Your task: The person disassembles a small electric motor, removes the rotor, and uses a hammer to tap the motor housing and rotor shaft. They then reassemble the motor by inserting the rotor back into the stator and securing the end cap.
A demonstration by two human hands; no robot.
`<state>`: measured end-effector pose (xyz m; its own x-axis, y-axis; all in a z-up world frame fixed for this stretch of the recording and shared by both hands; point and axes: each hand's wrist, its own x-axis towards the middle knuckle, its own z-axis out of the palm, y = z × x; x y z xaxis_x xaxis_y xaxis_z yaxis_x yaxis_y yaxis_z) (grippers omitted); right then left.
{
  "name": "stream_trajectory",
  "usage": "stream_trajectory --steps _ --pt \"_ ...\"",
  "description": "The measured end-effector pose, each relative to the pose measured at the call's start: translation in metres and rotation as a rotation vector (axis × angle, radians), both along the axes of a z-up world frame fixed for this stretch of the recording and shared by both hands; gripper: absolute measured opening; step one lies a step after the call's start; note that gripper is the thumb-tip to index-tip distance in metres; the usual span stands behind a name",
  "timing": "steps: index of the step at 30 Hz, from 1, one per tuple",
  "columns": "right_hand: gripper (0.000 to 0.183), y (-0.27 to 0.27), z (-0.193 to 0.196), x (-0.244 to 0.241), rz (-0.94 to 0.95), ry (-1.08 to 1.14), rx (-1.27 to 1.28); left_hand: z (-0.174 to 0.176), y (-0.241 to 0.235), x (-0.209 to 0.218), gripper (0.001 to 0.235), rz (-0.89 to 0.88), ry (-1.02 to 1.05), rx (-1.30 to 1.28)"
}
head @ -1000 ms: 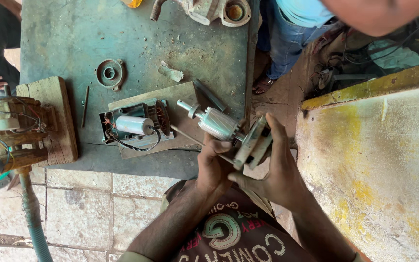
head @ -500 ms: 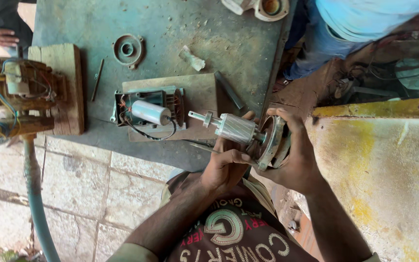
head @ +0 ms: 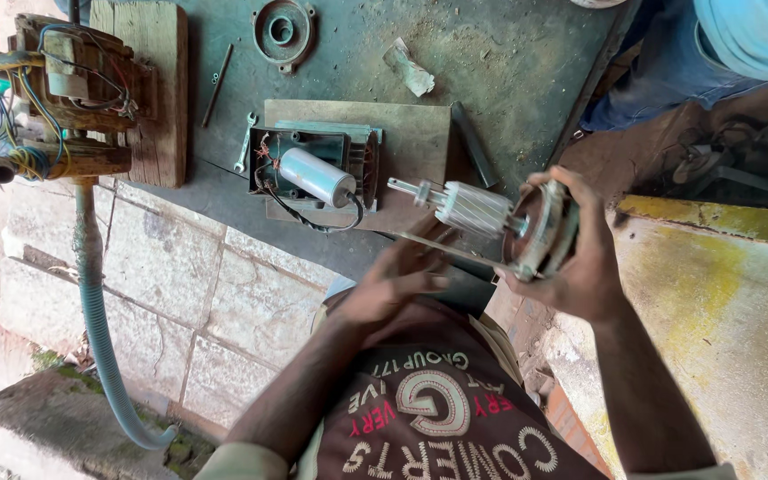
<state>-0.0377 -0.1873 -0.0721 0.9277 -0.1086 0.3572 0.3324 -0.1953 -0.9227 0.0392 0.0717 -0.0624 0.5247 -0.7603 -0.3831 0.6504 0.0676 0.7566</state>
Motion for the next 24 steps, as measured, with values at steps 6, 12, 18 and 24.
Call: stream_trajectory --steps 6,12,18,24 --pt "0.115 -0.007 -0.010 0.040 0.063 0.022 -0.114 -0.003 0.064 -0.003 0.073 0.086 -0.152 0.236" --pt "0.113 -0.005 -0.012 0.061 0.088 0.034 -0.188 -0.005 0.091 -0.019 0.068 0.126 -0.158 0.366" --pt "0.111 -0.005 -0.011 0.074 0.123 0.028 -0.213 -0.005 0.095 -0.024 0.067 0.150 -0.161 0.370" --pt "0.110 -0.004 -0.016 0.082 0.147 0.004 -0.204 -0.001 0.098 -0.027 0.068 0.177 -0.156 0.435"
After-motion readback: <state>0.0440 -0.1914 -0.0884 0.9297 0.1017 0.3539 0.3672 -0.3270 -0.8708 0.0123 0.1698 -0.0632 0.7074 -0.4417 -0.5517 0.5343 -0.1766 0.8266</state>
